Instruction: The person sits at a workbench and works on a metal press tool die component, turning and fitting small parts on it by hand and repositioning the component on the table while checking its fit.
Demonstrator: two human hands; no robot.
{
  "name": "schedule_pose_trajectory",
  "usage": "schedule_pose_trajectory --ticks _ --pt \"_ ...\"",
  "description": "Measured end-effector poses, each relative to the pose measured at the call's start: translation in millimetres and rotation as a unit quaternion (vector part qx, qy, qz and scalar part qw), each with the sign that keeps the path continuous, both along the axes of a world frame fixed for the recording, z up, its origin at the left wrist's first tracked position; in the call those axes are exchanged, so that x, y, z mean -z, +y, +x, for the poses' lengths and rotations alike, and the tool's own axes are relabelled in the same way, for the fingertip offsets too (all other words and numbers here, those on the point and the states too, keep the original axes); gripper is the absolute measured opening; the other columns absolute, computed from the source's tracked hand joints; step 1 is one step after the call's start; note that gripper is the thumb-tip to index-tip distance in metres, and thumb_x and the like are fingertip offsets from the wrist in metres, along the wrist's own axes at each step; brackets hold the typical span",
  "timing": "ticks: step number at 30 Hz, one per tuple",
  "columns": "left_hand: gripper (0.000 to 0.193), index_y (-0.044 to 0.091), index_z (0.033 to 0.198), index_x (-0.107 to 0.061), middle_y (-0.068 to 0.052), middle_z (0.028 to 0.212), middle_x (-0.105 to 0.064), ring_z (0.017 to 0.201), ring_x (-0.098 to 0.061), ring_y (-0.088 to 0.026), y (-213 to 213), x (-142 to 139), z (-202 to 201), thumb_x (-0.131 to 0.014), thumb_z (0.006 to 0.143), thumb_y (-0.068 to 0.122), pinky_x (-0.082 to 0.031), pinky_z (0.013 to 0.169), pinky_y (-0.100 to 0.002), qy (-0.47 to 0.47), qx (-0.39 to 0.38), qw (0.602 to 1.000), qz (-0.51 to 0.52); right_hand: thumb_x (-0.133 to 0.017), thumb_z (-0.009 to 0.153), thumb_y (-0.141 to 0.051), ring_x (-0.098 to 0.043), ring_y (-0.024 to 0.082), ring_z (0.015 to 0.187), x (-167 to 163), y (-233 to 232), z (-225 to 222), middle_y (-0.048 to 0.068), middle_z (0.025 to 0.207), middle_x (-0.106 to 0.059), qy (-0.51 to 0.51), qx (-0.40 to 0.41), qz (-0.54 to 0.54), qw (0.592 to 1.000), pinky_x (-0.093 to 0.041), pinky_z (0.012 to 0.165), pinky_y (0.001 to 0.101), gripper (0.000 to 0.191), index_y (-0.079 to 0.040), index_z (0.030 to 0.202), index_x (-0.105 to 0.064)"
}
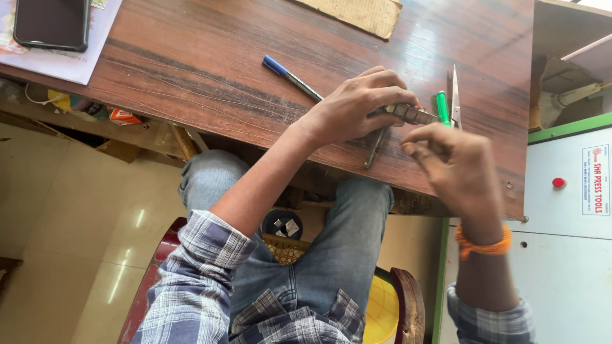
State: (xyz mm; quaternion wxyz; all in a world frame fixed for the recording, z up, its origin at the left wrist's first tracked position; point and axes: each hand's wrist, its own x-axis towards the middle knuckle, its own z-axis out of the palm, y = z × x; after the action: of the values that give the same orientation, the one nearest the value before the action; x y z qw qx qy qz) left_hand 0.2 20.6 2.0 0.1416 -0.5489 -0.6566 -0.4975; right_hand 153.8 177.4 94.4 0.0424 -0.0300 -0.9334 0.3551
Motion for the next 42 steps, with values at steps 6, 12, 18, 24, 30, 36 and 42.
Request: schedule_pose_trajectory --ticks 6,12,18,24,30,36,42 --pt "0.042 0.018 0.128 -0.067 -0.005 0.131 -0.055 0.116 -0.066 -0.020 -4 2 1 -0.076 0.089 0.008 -0.059 0.104 -0.037 -0.042 0.028 0.999 -0.017 -0.074 0.093 -0.003 -0.065 0.017 0.065 47 -10 -1 0.014 0.082 -0.071 0.121 -0.041 0.100 0.987 -0.050 0.063 0.0318 0.010 -0.003 0.104 -0.074" --pt "0.049 0.030 0.134 -0.073 -0.002 0.140 -0.049 0.131 -0.044 -0.022 -10 8 19 -0.078 0.088 0.015 -0.044 0.109 -0.037 0.261 -0.101 0.960 -0.018 -0.070 0.093 -0.001 -0.062 0.021 0.059 61 -8 8 0.014 0.076 -0.068 0.100 -0.004 0.079 0.992 -0.049 0.060 0.0327 0.011 -0.003 0.104 -0.073" --pt "0.010 0.023 0.094 -0.070 0.010 0.147 -0.053 0.131 -0.044 -0.016 -21 24 36 -0.079 0.093 0.029 -0.043 0.107 -0.036 0.298 -0.126 0.946 -0.012 -0.072 0.094 -0.004 -0.064 0.018 0.067 33 2 30 0.011 0.076 -0.066 0.092 -0.092 0.097 0.987 -0.050 0.063 0.0322 0.009 -0.005 0.102 -0.069" --pt "0.008 0.013 0.098 -0.078 0.004 0.107 -0.073 0.080 -0.068 -0.010 -18 29 64 -0.080 0.095 0.021 -0.055 0.073 -0.031 0.018 -0.122 0.992 0.012 -0.073 0.096 -0.006 -0.059 0.016 0.057 -7 2 32 0.009 0.073 -0.064 0.125 -0.066 0.172 0.975 -0.045 0.056 0.0324 0.005 -0.005 0.100 -0.070" --pt "0.013 0.006 0.100 -0.078 0.000 0.094 -0.077 0.080 -0.068 -0.003 -6 25 84 -0.078 0.096 0.019 -0.056 0.068 -0.023 -0.381 -0.051 0.906 0.178 -0.077 0.101 -0.004 -0.058 0.018 0.056 -18 0 -34 0.010 0.070 -0.064 0.186 -0.108 0.195 0.957 -0.042 0.057 0.0345 0.007 -0.002 0.098 -0.070" --pt "0.020 0.001 0.091 -0.076 -0.001 0.067 -0.067 0.055 -0.056 -0.004 11 21 82 -0.078 0.092 0.021 -0.043 0.047 -0.023 -0.580 -0.055 0.793 0.177 -0.075 0.100 -0.005 -0.062 0.015 0.061 -11 12 -68 0.010 0.073 -0.067 0.143 -0.100 0.157 0.972 -0.045 0.059 0.0329 0.005 -0.002 0.100 -0.071" --pt "0.022 0.003 0.089 -0.077 0.001 0.068 -0.068 0.050 -0.055 -0.006 33 15 73 -0.079 0.086 0.026 -0.045 0.045 -0.024 -0.633 -0.075 0.749 0.181 -0.076 0.101 -0.008 -0.064 0.015 0.066 5 47 -91 0.010 0.078 -0.070 0.097 -0.027 0.172 0.980 -0.047 0.061 0.0325 0.007 -0.002 0.102 -0.075"
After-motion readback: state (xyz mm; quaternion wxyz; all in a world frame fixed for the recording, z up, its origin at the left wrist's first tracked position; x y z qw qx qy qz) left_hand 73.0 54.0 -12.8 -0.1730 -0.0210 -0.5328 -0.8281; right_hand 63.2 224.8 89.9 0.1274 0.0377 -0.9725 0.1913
